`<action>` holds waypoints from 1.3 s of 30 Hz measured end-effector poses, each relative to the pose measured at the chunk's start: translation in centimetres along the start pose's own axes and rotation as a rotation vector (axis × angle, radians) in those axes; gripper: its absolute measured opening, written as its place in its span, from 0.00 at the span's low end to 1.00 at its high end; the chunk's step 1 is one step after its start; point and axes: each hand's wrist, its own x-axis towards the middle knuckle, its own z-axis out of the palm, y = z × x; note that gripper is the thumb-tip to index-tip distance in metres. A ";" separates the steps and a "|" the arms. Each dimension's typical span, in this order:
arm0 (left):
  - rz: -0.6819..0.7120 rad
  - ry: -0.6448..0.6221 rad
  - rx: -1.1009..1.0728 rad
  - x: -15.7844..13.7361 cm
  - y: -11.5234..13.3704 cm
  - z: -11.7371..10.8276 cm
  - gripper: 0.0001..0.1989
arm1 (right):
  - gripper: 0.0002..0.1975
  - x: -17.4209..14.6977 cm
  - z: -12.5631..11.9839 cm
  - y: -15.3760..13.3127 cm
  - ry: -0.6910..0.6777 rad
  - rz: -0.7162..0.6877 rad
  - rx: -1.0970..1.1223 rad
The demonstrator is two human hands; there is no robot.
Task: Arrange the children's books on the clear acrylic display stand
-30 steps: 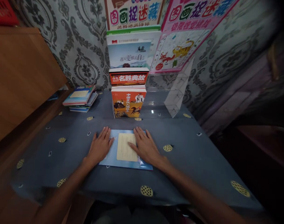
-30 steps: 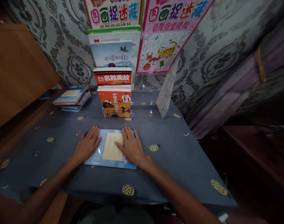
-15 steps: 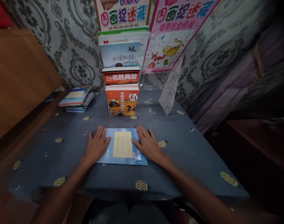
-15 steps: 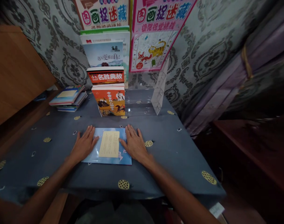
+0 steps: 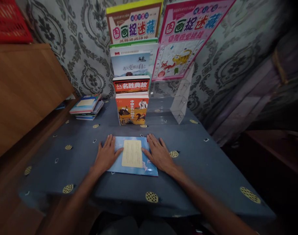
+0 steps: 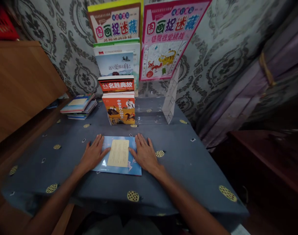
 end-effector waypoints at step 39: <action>0.389 -0.075 0.041 -4.5 5.0 -4.8 0.13 | 0.17 -4.5 -3.3 0.5 0.156 -0.066 0.633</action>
